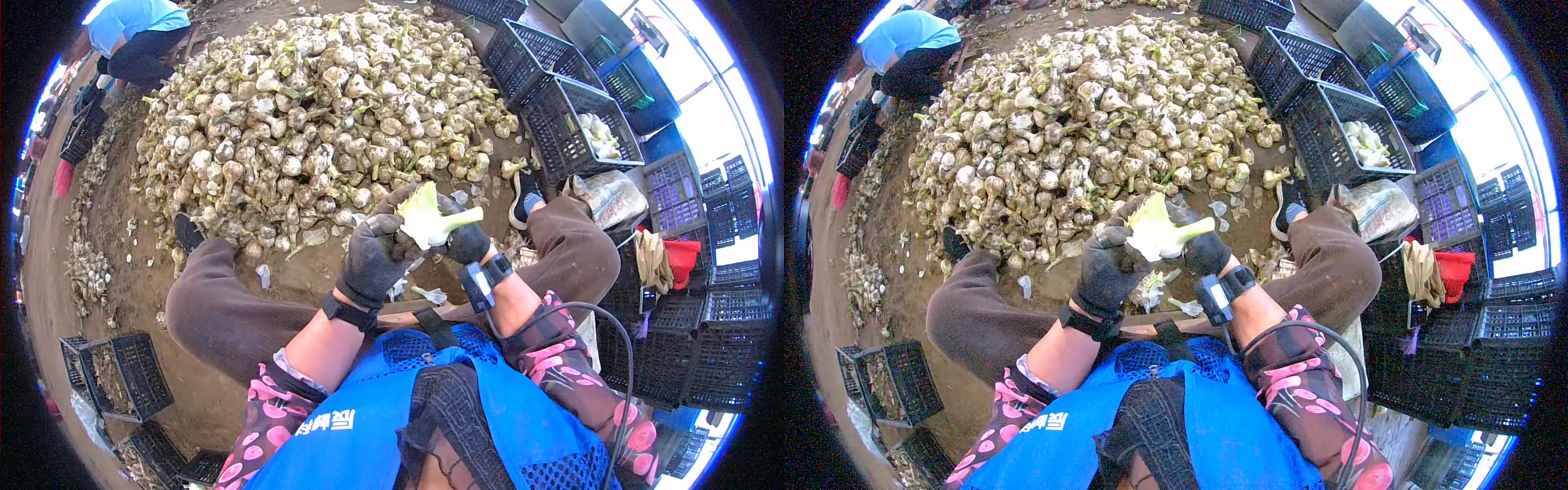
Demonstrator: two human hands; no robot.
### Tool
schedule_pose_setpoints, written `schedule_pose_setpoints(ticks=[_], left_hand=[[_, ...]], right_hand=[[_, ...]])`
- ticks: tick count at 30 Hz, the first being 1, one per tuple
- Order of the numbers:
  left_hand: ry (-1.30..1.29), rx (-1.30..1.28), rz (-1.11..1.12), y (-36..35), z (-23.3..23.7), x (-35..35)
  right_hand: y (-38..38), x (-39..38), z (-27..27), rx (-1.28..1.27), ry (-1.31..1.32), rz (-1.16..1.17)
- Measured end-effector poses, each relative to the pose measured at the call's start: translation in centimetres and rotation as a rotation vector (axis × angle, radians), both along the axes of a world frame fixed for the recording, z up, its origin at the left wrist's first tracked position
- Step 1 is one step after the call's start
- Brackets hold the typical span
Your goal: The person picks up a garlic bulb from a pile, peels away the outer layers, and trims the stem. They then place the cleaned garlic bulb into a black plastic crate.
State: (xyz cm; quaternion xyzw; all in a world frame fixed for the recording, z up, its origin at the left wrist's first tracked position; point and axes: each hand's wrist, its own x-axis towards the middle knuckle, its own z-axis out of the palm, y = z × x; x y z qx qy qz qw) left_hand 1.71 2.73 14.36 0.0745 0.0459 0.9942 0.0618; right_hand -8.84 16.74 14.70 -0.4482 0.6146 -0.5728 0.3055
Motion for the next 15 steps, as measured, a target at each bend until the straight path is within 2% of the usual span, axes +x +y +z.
schedule_pose_setpoints(ticks=[2, 3, 4, 5, 6, 8, 9, 11, 12, 14, 15], left_hand=[[-0.321, -0.228, 0.156, 0.7, 2.5, 0.4], [-0.323, -0.229, 0.155, 0.4, 1.6, 0.4], [-0.241, -0.145, 0.118, 0.1, 0.9, 0.4], [-0.159, -0.059, 0.081, -0.1, 0.3, 0.4], [-0.16, -0.058, 0.08, 0.0, -0.3, 0.4], [-0.18, -0.207, 0.141, 0.1, 2.0, 0.6], [-0.182, -0.207, 0.144, 0.1, 2.6, 0.6], [-0.122, -0.142, 0.143, 0.2, 3.1, 0.9], [-0.128, -0.139, 0.141, 0.1, 2.7, 1.0], [-0.267, -1.237, 0.738, -1.2, 1.6, 1.4], [-0.132, -0.538, 0.582, -3.2, 3.8, 1.6]], right_hand=[[0.2, 0.0, -1.4, -0.003, 0.044, 0.01], [0.8, -0.2, -4.2, -0.044, -0.304, -0.12], [0.8, -0.1, -4.7, -0.084, -0.654, -0.25], [1.0, -1.0, -4.8, -0.34, -1.34, 0.144], [1.3, -0.8, -5.3, -0.34, -1.34, 0.142], [1.1, 0.2, -5.0, -0.105, -0.639, -0.248], [1.2, 0.3, -4.1, -0.103, -0.641, -0.246], [0.8, 1.2, 0.8, -0.091, -0.295, -0.063], [1.6, 0.3, -0.8, -0.088, -0.301, -0.065], [4.1, -2.2, -5.3, -0.075, -0.573, 0.241], [4.6, -1.4, -5.5, -0.217, -0.733, 0.262]])
